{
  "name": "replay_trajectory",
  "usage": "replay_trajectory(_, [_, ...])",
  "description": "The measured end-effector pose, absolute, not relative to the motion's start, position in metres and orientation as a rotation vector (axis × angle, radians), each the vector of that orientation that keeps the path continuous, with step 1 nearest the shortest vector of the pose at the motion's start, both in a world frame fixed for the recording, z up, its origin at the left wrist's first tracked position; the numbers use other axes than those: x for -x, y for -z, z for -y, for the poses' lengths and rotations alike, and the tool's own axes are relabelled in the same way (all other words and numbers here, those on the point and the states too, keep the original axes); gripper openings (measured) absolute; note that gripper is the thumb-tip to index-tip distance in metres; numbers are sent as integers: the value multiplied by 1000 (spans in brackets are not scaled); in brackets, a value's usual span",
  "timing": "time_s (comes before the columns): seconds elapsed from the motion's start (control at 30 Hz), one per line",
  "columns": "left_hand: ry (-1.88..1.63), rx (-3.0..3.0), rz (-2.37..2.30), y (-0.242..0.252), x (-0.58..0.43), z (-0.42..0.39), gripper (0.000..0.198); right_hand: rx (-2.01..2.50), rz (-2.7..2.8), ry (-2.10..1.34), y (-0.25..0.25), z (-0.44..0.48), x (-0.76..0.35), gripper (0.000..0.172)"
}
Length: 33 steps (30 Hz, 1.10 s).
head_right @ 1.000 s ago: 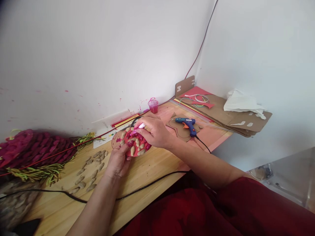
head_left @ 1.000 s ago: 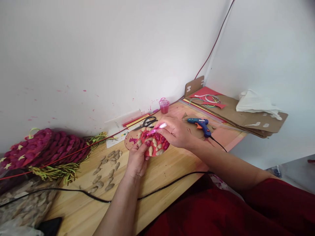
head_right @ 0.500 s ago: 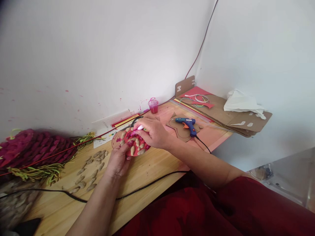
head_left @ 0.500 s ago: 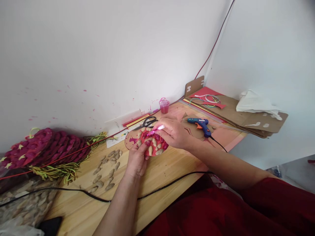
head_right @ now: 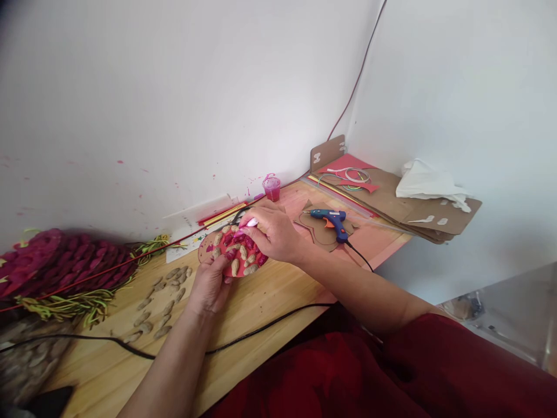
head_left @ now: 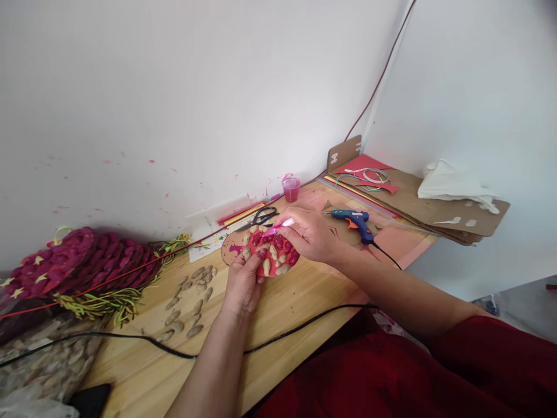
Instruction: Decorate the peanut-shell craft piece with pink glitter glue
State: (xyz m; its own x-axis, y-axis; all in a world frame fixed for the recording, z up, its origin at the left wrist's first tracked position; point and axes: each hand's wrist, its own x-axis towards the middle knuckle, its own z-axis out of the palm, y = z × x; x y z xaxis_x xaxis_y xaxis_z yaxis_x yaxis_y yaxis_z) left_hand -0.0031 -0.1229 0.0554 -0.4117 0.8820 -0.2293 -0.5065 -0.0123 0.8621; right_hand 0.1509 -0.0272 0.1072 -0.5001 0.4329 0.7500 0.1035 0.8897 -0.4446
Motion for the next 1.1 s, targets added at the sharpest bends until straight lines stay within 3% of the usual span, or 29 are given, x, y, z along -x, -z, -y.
replay_trajectory(1.1, [-1646, -637, -1108, -53, -1, 126, 41, 454, 1878, -599, -105, 24, -160, 11])
